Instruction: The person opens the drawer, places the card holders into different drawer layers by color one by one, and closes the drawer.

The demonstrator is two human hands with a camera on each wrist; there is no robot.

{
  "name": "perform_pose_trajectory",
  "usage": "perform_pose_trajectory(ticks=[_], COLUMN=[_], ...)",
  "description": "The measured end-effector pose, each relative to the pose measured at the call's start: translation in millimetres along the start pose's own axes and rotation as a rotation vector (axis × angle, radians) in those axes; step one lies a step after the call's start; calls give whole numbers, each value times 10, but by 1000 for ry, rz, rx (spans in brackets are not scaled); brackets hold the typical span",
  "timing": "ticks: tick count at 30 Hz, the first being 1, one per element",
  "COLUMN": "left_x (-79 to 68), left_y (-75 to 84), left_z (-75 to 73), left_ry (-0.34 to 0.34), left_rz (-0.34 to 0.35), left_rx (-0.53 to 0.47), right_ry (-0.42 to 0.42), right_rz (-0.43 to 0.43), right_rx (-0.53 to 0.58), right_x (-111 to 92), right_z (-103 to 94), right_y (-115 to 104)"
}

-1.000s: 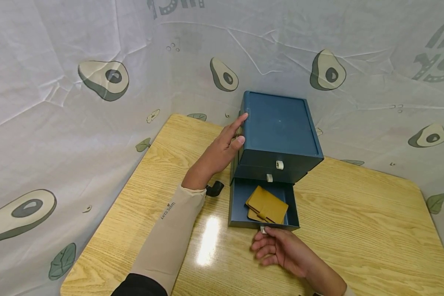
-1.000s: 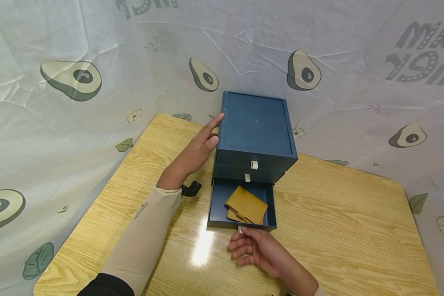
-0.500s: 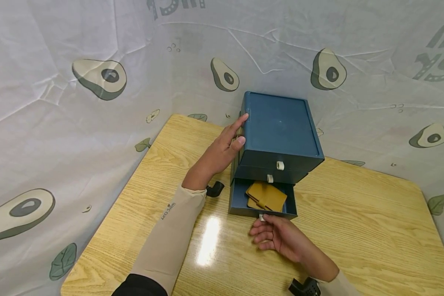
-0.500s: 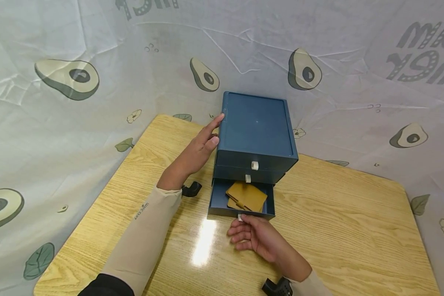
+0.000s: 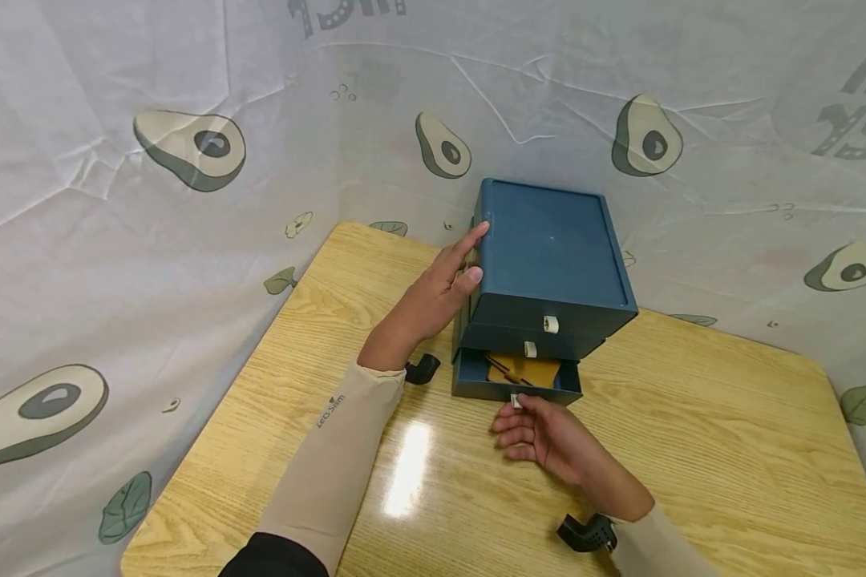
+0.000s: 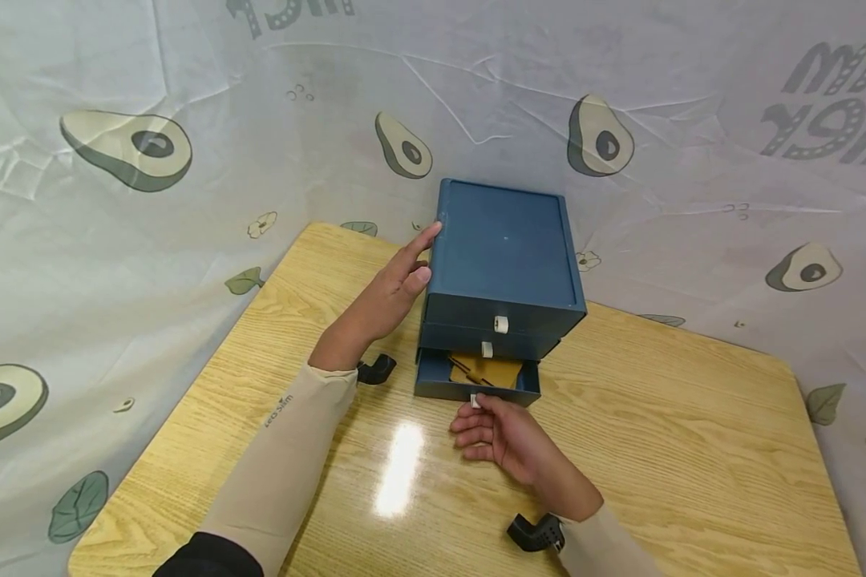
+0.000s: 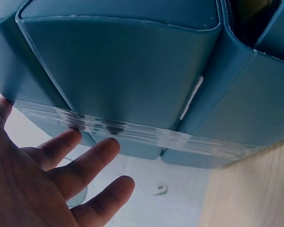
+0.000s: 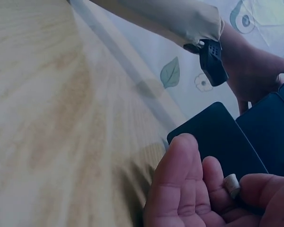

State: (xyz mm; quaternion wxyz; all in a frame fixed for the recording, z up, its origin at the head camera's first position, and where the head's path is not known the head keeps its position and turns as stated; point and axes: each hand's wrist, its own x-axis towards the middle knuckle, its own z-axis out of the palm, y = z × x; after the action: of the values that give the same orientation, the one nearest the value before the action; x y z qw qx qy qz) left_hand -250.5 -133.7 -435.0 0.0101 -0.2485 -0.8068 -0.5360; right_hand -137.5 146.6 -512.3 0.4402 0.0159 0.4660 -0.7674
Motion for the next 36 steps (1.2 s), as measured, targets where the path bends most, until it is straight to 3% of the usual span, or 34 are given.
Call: perform_pose_trajectory(ticks=[14,29,36], left_x=[25,53,44], left_y=[31,52,54], left_z=[31,108,107], left_ry=[-6,-12,-23], left_rz=[5,11,-5], left_rx=[6,-2,-7], right_ry=[117,160,107], right_rz=[8,7,2], right_rx=[-76,-72,-20], right_x=[127,171,169], right_z=[-20,-117,-145], right_y=[-225,-327,-317])
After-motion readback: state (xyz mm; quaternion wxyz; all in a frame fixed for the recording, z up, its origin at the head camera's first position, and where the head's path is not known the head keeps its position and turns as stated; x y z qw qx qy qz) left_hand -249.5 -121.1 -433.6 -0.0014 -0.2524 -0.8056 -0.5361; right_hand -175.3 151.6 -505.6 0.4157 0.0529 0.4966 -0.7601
